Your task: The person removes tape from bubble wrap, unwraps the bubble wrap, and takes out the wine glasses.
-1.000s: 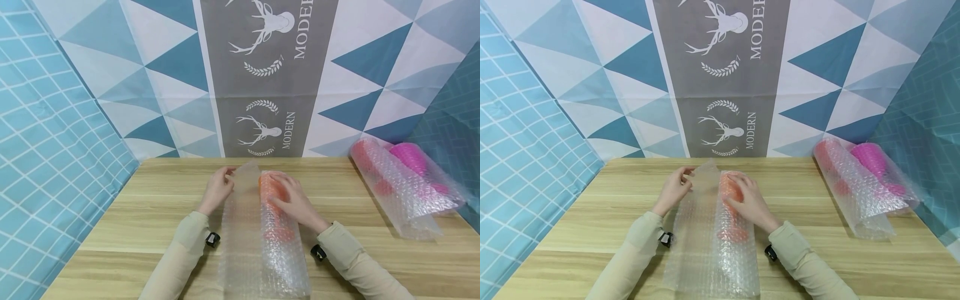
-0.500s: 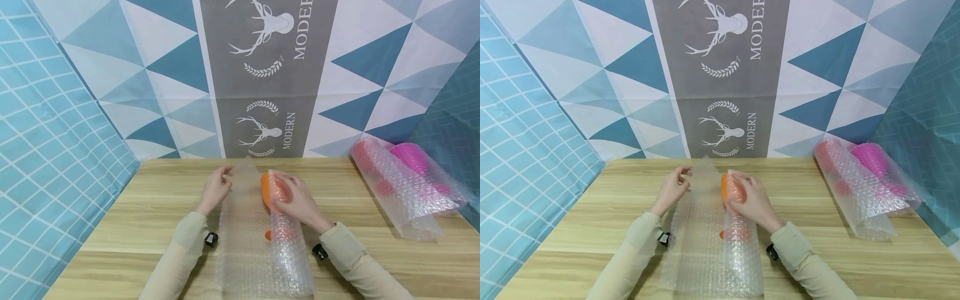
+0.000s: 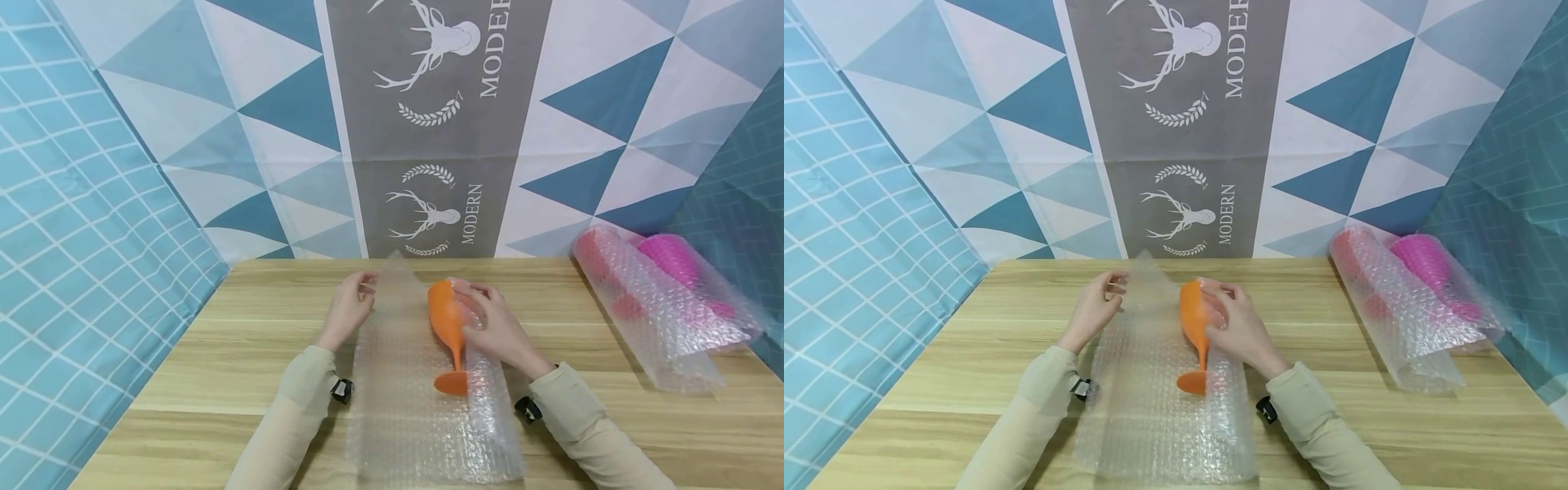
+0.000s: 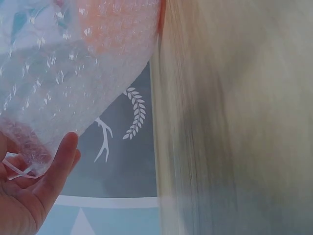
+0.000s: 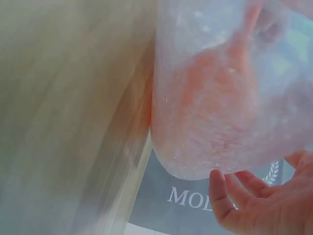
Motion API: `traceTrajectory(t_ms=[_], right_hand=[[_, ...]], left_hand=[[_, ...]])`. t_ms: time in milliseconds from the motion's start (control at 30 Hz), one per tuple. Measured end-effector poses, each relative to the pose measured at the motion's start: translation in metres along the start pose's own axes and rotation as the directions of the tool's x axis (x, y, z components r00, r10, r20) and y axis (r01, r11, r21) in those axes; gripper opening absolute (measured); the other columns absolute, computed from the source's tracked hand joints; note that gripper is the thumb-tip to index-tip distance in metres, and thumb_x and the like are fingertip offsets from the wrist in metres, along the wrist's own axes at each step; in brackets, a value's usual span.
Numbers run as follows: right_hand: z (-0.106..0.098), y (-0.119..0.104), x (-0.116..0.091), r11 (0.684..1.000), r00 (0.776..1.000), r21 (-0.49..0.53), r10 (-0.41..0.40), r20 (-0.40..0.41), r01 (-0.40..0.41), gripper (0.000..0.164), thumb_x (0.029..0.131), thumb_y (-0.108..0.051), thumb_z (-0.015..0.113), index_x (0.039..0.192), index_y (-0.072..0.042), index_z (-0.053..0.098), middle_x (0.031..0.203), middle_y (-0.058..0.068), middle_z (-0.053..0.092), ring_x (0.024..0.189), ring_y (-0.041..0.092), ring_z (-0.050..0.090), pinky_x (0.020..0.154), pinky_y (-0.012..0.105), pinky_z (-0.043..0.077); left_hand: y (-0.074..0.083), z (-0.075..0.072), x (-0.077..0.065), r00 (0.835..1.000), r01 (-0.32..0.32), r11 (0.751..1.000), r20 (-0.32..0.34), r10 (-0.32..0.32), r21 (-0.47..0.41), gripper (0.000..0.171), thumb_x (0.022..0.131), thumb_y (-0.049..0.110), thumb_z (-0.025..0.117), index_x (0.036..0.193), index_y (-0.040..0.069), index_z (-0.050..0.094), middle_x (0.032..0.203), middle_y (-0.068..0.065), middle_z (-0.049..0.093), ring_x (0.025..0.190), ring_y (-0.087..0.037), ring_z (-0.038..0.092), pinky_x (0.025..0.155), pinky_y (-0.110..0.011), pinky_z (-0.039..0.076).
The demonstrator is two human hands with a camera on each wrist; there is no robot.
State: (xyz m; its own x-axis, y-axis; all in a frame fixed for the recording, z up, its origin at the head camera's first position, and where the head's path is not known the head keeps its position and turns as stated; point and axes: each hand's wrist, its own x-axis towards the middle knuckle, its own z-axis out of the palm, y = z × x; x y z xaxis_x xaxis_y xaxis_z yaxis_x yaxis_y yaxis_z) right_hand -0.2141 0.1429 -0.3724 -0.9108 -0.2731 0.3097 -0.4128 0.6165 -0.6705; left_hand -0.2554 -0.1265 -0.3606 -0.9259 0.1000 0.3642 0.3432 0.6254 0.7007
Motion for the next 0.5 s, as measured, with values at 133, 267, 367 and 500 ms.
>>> traceTrajectory(t_ms=[133, 267, 367, 500], right_hand=[[-0.003, 0.002, 0.001, 0.999, 1.000, -0.027, 0.021, 0.008, -0.021, 0.065, 0.072, -0.008, 0.059, 0.134, -0.019, 0.044, 0.139, 0.019, 0.029, 0.119, 0.037, 0.040, 0.088, 0.056, 0.041], [-0.007, 0.005, 0.001, 0.999, 1.000, -0.033, 0.017, 0.011, -0.016, 0.063, 0.071, -0.005, 0.059, 0.133, -0.015, 0.045, 0.138, 0.022, 0.029, 0.121, 0.039, 0.036, 0.093, 0.060, 0.036], [-0.009, 0.008, 0.001, 0.999, 1.000, -0.039, 0.016, 0.015, -0.015, 0.064, 0.071, -0.003, 0.059, 0.133, -0.013, 0.045, 0.137, 0.022, 0.029, 0.121, 0.039, 0.035, 0.093, 0.060, 0.036], [-0.012, 0.013, 0.002, 0.999, 0.999, -0.050, 0.022, 0.035, -0.021, 0.067, 0.070, 0.000, 0.057, 0.134, -0.010, 0.042, 0.137, 0.023, 0.028, 0.122, 0.040, 0.034, 0.094, 0.061, 0.034]], left_hand=[[-0.002, 0.000, 0.000, 1.000, 0.007, 1.000, 0.005, -0.007, -0.017, 0.043, 0.078, -0.008, 0.047, 0.118, 0.002, 0.055, 0.112, -0.014, 0.059, 0.091, -0.025, 0.061, 0.061, -0.025, 0.054], [-0.004, -0.001, 0.001, 1.000, 0.011, 1.000, 0.015, -0.011, -0.023, 0.046, 0.079, -0.008, 0.046, 0.123, 0.003, 0.052, 0.115, -0.014, 0.058, 0.092, -0.025, 0.061, 0.061, -0.026, 0.054], [-0.005, -0.002, 0.001, 1.000, 0.006, 1.000, 0.018, -0.006, -0.015, 0.049, 0.079, -0.008, 0.046, 0.126, 0.005, 0.050, 0.116, -0.013, 0.058, 0.092, -0.025, 0.061, 0.061, -0.027, 0.054], [-0.006, -0.003, 0.002, 1.000, 0.003, 1.000, 0.019, -0.003, -0.011, 0.051, 0.079, -0.009, 0.046, 0.128, 0.006, 0.049, 0.116, -0.013, 0.059, 0.093, -0.025, 0.061, 0.062, -0.028, 0.054]])
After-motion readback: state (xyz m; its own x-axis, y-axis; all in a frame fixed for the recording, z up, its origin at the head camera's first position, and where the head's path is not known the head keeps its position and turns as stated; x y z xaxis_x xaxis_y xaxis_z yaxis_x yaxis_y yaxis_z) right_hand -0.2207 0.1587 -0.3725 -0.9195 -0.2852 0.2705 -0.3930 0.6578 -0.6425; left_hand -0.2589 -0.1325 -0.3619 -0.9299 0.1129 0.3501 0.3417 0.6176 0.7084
